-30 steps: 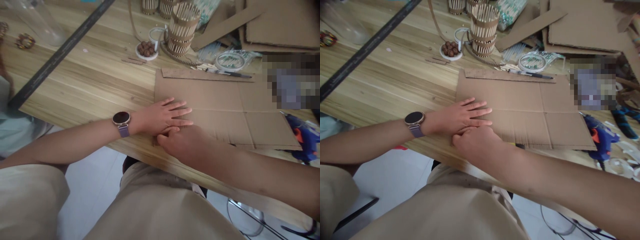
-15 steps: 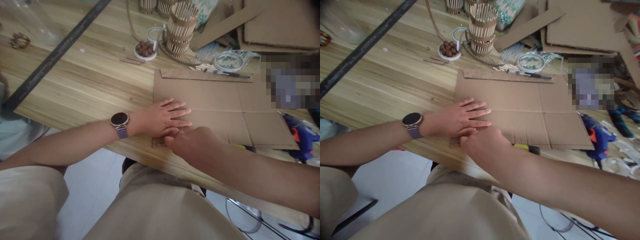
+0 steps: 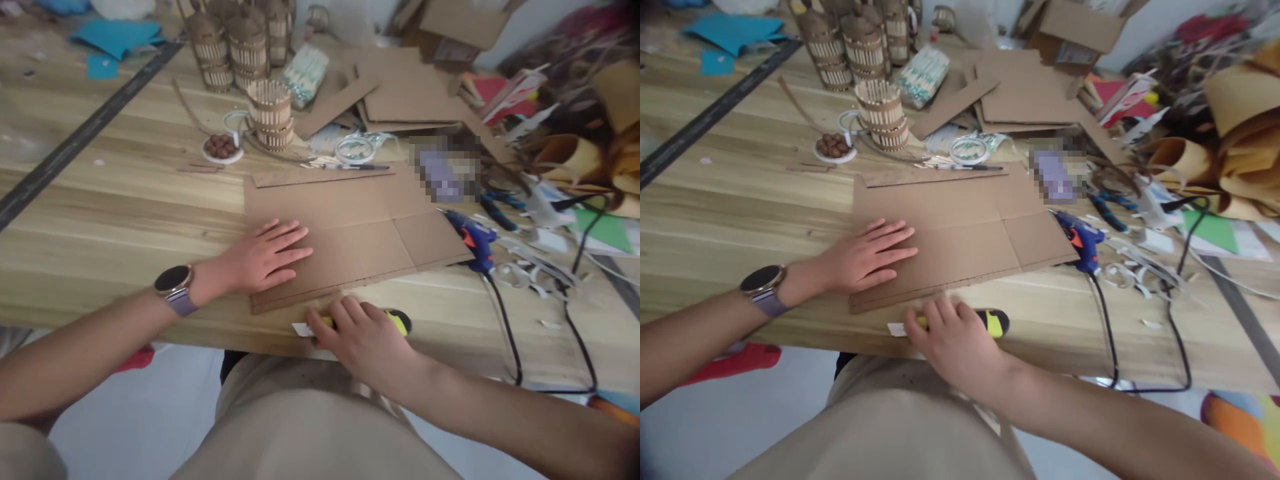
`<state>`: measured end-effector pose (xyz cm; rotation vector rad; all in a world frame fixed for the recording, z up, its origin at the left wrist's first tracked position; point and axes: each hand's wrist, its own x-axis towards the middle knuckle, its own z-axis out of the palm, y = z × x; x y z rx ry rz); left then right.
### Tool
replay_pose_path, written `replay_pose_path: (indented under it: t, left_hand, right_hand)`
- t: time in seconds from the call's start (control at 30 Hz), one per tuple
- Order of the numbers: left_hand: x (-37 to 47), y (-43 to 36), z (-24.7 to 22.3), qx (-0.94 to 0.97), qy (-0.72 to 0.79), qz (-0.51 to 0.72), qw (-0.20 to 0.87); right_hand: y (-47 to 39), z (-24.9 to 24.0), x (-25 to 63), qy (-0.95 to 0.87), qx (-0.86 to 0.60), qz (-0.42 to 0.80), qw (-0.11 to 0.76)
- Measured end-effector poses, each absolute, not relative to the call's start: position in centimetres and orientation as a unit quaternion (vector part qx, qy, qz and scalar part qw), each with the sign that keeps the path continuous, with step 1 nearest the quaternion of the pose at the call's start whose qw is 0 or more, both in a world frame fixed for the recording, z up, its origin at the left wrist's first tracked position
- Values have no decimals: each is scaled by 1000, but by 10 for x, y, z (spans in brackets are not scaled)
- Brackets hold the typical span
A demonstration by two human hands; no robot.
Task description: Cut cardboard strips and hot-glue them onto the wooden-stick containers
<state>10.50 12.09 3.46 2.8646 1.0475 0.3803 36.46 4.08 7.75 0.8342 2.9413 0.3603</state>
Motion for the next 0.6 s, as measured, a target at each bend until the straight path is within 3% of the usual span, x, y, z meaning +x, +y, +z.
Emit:
replay_pose_path:
  t: [0.2, 0.3, 0.43, 0.6]
  left_hand:
    - [105, 88, 51, 891, 434, 131, 28]
    - [99, 54, 58, 820, 544, 169, 52]
    - [90, 18, 64, 667, 685, 216, 199]
    - [95, 12, 70, 598, 671, 288, 330]
  right_hand:
    - [54, 86, 376, 950, 300, 59, -68]
    - [82, 100, 425, 928, 359, 92, -35]
    - [120, 97, 504, 865, 468, 180, 16]
    - [141, 74, 540, 901, 384, 199, 23]
